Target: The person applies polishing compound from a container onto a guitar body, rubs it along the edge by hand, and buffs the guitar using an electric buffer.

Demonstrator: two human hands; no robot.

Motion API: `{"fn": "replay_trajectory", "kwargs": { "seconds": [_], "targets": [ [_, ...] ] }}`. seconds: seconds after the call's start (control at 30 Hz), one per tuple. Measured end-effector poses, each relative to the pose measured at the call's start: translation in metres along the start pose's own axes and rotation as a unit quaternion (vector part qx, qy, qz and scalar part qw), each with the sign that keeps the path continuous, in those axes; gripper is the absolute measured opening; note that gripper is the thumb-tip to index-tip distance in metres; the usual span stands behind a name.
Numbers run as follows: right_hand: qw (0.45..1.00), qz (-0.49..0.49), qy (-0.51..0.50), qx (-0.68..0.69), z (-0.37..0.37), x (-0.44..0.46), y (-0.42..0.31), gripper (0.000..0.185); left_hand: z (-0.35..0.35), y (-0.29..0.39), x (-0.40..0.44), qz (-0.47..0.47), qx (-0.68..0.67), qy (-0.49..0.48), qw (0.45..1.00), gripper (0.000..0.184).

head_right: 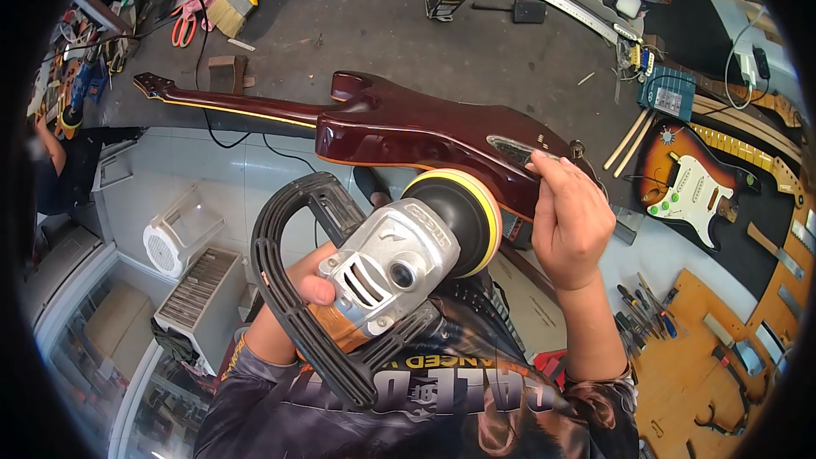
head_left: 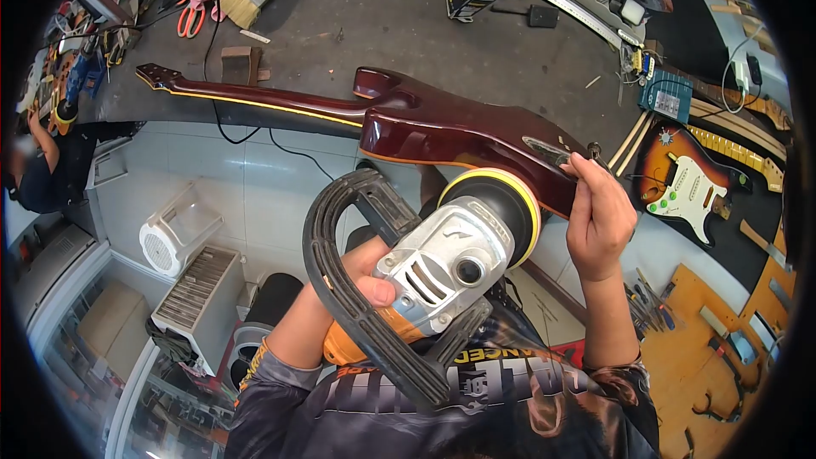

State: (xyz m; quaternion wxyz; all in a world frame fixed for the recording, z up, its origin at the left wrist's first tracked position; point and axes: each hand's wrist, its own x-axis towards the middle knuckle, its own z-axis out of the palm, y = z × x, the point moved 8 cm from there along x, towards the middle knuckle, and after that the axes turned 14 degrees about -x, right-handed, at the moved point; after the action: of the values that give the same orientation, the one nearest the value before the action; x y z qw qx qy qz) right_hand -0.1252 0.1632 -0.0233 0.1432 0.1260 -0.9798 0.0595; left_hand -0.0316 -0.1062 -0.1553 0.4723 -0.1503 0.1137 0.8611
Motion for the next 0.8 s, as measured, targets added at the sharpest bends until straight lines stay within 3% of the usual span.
{"fn": "replay_trajectory", "kwargs": {
  "seconds": [0.27,0.37,0.47,0.7,0.8],
  "targets": [
    [1.000,0.003,-0.005,-0.011,0.001,0.001,0.001,0.027,0.002,0.001,-0.011,-0.039,-0.029,0.043,0.998,0.131],
    [1.000,0.004,-0.008,-0.012,0.001,0.000,0.001,0.027,0.000,0.000,-0.003,0.003,-0.010,0.018,1.000,0.132],
    [1.000,0.000,-0.007,-0.013,0.001,-0.003,0.000,0.027,0.001,-0.003,0.003,-0.005,0.010,0.060,0.998,0.148],
    [1.000,-0.010,0.001,-0.011,0.000,-0.003,-0.001,0.029,0.008,0.000,0.002,-0.006,-0.019,0.091,0.996,0.145],
    [1.000,-0.005,-0.002,-0.011,0.001,-0.004,-0.001,0.029,0.003,-0.001,0.002,0.017,-0.008,0.015,1.000,0.135]
  ]
}}
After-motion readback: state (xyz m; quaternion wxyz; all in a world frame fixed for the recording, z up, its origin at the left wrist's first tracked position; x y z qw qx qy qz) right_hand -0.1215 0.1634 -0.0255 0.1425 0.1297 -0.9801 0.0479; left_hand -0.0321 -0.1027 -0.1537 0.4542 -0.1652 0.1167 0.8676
